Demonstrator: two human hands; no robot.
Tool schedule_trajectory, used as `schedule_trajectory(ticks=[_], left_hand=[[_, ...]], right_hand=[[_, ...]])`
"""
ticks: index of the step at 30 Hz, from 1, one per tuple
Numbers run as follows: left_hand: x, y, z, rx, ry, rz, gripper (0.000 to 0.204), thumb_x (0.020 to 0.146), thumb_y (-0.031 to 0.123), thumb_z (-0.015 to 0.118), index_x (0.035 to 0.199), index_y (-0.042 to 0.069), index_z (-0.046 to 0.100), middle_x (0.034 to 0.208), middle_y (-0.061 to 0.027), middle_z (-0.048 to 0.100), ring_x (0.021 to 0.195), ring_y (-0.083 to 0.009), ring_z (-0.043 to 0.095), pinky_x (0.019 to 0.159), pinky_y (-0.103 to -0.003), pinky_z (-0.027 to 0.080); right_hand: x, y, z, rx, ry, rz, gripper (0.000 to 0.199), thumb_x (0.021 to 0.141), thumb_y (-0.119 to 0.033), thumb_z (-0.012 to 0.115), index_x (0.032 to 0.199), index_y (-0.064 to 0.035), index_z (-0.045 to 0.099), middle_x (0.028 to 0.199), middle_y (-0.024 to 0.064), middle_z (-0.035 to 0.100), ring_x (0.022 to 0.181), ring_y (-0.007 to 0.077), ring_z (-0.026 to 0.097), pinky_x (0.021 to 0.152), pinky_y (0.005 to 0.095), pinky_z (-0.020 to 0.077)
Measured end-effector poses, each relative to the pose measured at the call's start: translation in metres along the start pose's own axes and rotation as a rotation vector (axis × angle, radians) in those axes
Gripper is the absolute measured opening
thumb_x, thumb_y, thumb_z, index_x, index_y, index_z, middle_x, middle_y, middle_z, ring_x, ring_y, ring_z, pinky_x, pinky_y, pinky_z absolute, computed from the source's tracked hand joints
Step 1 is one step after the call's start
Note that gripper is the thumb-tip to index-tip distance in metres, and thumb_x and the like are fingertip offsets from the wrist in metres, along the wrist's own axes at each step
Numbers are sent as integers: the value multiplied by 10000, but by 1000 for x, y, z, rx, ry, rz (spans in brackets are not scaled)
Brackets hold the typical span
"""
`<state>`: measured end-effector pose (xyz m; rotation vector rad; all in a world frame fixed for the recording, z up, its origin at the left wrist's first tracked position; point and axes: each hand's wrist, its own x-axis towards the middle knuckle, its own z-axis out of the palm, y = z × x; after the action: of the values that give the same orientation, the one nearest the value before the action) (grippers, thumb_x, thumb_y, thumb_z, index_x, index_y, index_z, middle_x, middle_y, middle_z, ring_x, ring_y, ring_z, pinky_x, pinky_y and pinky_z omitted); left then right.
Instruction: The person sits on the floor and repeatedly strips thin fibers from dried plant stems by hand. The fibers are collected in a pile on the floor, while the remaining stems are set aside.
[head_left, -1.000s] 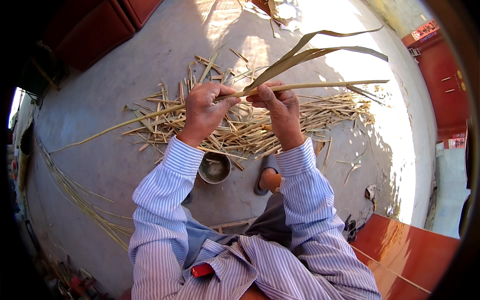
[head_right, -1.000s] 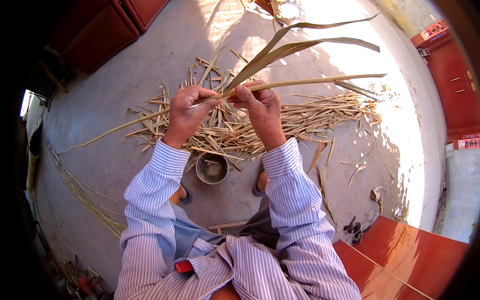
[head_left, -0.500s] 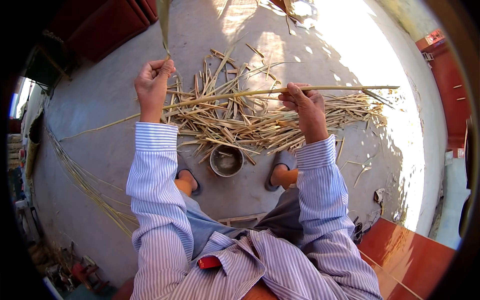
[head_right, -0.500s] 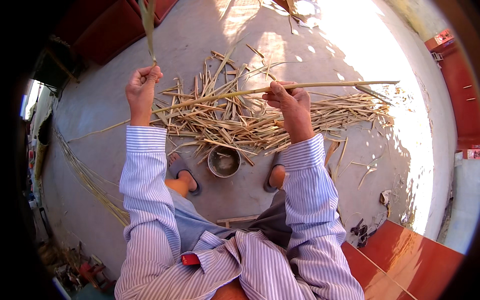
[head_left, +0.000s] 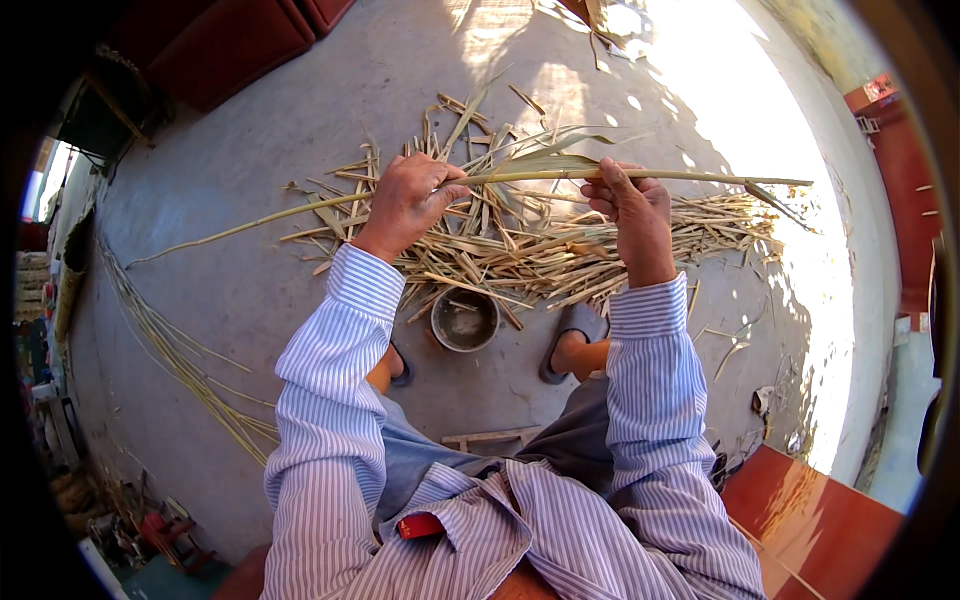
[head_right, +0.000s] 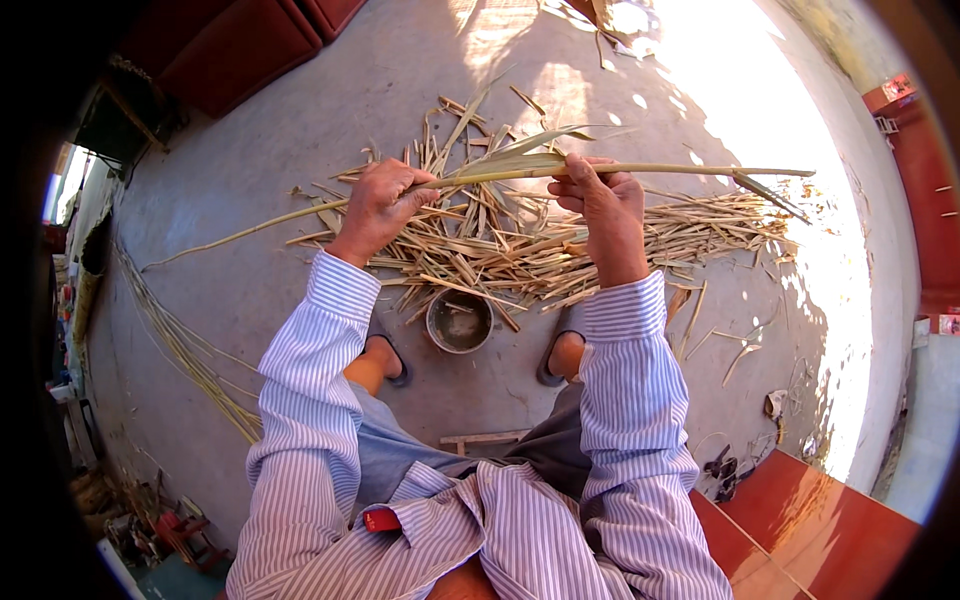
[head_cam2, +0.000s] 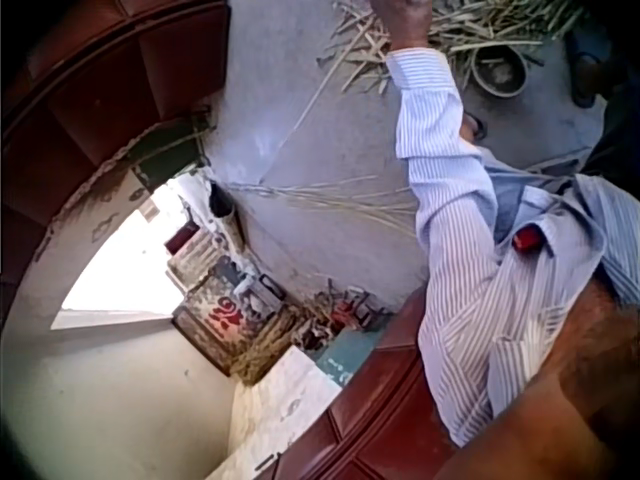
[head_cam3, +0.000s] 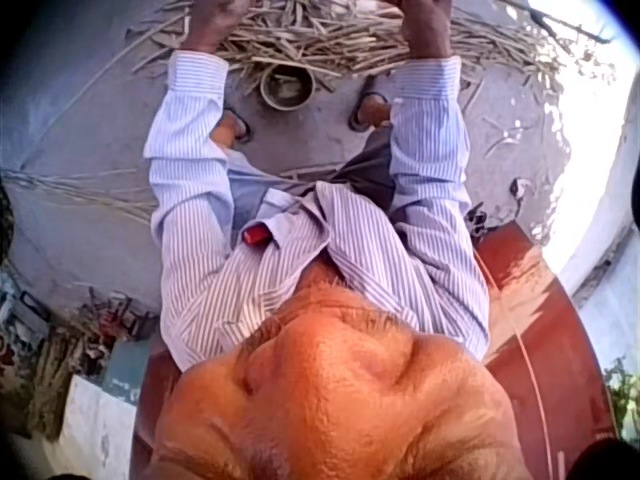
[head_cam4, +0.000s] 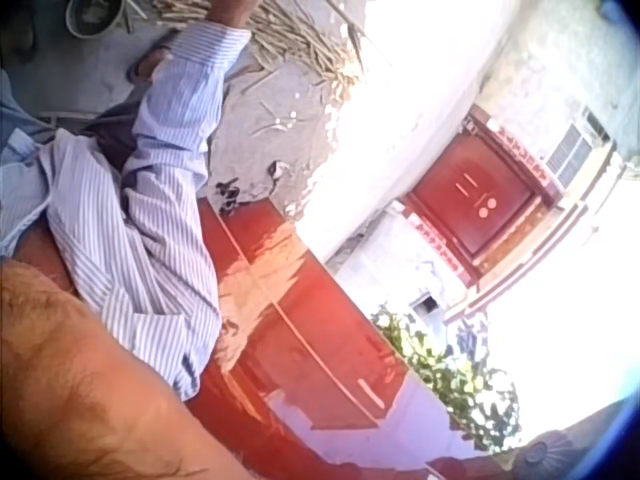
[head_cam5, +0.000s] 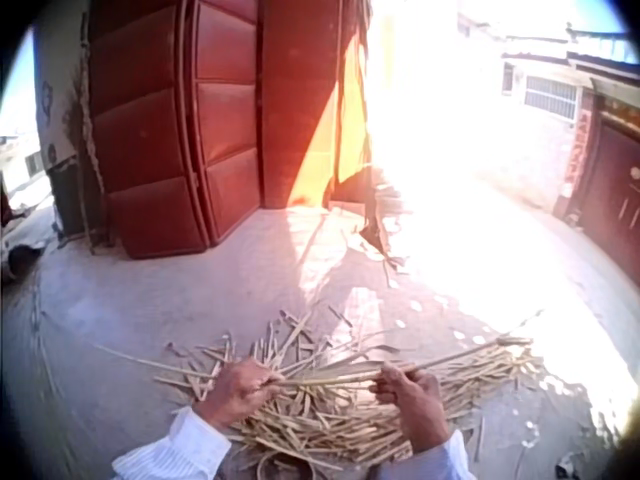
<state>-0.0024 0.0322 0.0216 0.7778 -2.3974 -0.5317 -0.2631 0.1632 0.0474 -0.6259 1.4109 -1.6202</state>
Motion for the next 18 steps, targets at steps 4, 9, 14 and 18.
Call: schedule_trajectory(ticks=[4,9,14,18], left_hand=[[1,7,5,-246,-8,-154,188,766,205,771,862,50,724,766,-69,692,740,-197,645,704,-341,475],[-4,-4,15,-494,-15,-270,182,813,131,769,904,5,676,779,-29,679,730,-74,628,658,-223,525],[5,-8,-14,-786,357,-523,248,776,204,816,841,17,667,735,-52,674,671,-95,602,642,-252,499],[2,-26,-22,-717,487,-533,268,798,236,808,810,42,624,720,-53,655,663,-95,591,614,-233,481]], right_hand=[[1,-1,-1,4,4,-4,299,890,-249,703,1011,16,637,859,113,701,742,162,696,613,220,561],[4,0,-3,3,-4,12,323,887,-242,707,1024,39,625,864,136,699,753,195,702,641,247,571],[6,-4,-17,34,32,33,316,893,-239,697,1017,45,637,868,134,699,754,188,702,650,246,574],[4,-1,-22,18,65,52,311,898,-232,689,1017,53,643,874,137,699,751,182,701,647,235,579]])
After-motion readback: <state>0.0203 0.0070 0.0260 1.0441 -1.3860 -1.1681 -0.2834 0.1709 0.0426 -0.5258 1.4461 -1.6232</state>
